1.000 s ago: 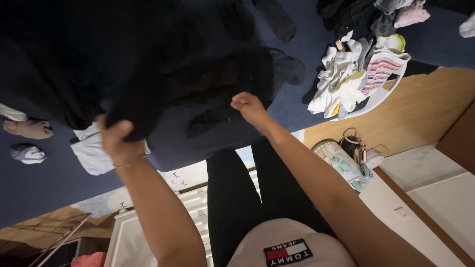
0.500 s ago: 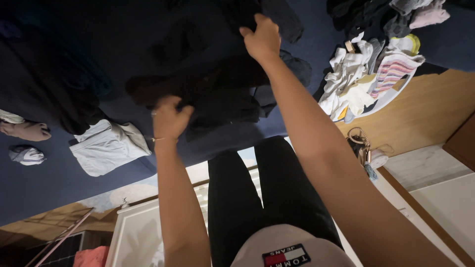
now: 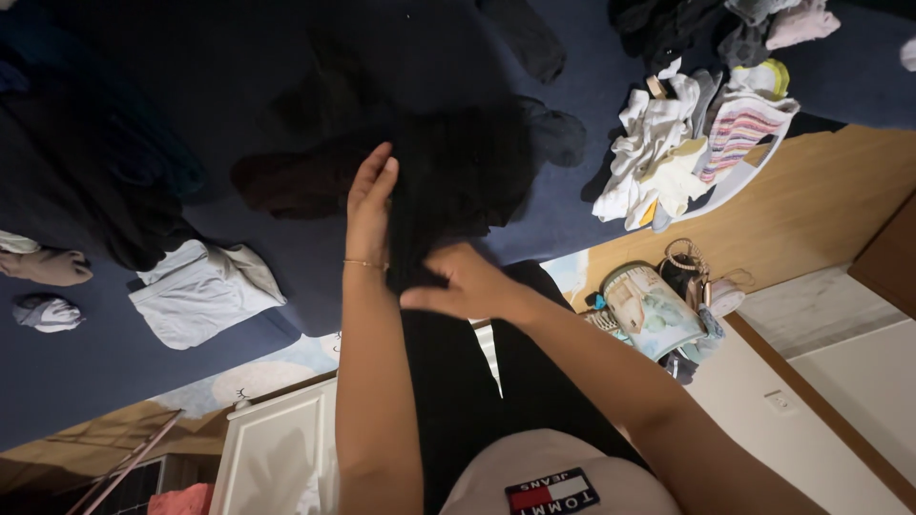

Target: The recorder sorts and matches pairs of socks from a pile of laundry on a bed.

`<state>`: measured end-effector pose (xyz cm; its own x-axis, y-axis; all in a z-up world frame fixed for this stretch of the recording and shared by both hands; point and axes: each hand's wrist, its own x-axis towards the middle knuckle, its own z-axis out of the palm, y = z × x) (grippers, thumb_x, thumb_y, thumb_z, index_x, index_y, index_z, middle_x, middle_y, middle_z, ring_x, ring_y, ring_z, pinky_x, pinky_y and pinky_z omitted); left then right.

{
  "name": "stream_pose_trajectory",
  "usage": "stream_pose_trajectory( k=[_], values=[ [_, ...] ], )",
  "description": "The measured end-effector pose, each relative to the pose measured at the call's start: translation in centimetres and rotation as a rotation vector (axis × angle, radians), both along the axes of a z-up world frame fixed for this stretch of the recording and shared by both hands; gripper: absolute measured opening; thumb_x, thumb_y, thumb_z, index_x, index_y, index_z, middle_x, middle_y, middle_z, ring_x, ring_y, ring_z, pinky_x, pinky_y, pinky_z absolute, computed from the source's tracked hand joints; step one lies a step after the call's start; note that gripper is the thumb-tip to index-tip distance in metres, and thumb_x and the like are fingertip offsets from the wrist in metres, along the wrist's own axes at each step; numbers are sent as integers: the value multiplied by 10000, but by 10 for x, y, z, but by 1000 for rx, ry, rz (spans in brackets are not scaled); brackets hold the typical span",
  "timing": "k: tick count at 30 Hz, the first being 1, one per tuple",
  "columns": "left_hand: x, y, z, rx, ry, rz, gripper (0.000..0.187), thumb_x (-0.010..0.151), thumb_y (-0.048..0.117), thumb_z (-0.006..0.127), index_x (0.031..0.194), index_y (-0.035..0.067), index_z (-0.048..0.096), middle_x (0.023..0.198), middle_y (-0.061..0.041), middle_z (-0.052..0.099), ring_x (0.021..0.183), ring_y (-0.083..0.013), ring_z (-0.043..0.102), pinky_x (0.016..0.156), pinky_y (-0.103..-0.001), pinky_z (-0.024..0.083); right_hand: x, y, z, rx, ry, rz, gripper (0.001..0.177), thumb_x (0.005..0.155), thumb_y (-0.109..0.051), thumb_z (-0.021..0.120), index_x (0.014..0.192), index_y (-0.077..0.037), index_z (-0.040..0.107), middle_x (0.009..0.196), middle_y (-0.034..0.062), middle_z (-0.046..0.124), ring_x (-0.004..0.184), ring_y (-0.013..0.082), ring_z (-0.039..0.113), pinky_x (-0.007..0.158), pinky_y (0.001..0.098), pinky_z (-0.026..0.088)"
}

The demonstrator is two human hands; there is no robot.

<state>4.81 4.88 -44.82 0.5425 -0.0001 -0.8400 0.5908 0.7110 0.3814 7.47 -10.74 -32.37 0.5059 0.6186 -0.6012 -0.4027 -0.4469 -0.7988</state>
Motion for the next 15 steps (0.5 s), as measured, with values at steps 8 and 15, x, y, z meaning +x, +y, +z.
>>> stream_pose_trajectory(
  k=[8,15],
  values=[
    [-67,44,-14,-231,6,289,378,961,121,559,1335,74,582,1188,-54,710,1055,-194,683,931,-325,560,-14,15,39,180,-8,80,287,829,-197,784,740,8,605,703,155,594,641,322,604,597,399,465],
    [-109,109,8,-230,-162,711,334,1128,306,580,1360,70,629,1168,-91,719,1047,-254,677,932,-384,555,-18,10,36,25,112,97,390,934,-321,709,722,-3,636,615,135,595,539,276,607,516,386,457]
  ],
)
